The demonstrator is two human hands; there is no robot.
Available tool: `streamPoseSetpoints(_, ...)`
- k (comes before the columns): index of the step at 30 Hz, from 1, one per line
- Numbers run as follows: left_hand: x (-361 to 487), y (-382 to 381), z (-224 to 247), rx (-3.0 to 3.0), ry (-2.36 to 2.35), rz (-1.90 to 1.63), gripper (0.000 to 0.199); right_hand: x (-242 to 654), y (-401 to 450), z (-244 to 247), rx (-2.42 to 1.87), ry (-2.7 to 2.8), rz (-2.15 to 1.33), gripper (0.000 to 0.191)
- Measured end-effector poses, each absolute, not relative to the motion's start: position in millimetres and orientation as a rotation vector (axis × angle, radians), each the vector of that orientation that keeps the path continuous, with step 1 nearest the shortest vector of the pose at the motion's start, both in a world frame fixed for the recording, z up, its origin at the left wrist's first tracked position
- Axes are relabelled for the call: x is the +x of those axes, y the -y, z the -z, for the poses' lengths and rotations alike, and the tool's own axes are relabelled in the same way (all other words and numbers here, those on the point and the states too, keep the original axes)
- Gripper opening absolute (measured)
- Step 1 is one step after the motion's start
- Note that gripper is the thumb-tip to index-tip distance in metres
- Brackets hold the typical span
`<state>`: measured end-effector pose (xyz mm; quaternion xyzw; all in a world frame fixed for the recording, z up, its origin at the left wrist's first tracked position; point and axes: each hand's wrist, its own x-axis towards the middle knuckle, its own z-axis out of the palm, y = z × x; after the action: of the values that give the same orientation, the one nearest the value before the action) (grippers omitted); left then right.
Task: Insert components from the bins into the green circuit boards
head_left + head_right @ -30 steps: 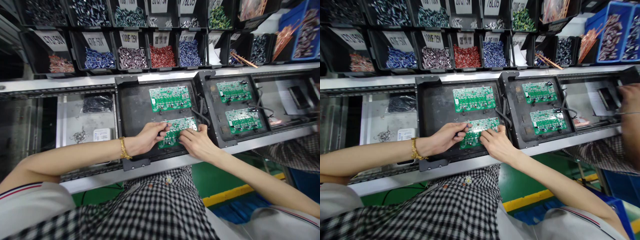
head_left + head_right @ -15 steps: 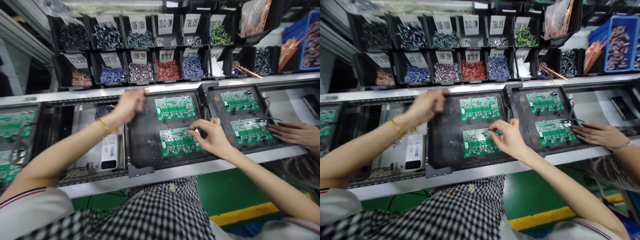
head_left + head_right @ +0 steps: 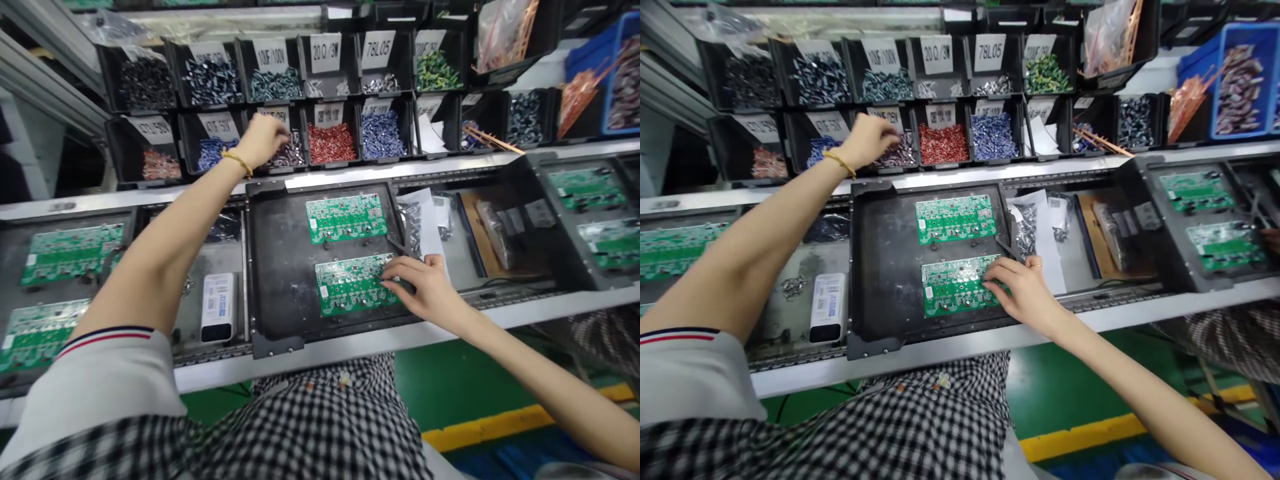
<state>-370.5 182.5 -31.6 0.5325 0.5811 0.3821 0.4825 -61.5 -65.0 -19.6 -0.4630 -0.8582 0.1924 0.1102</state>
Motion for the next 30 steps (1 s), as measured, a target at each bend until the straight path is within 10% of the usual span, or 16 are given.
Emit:
streamPoseSetpoints(11,-359.4,-157.1,-11.1,0.616,-0.826,-1.318,0.034,-50.5,80.2,30.5,-1.342,2.639,-0.632,0.018)
streamPoseSetpoints(30,-261.2,46.4,20.8,0.322,-0.988,-0.448,0.025,-51.3,86.5,36.5,-1.259,2.732,-0.234,0.021)
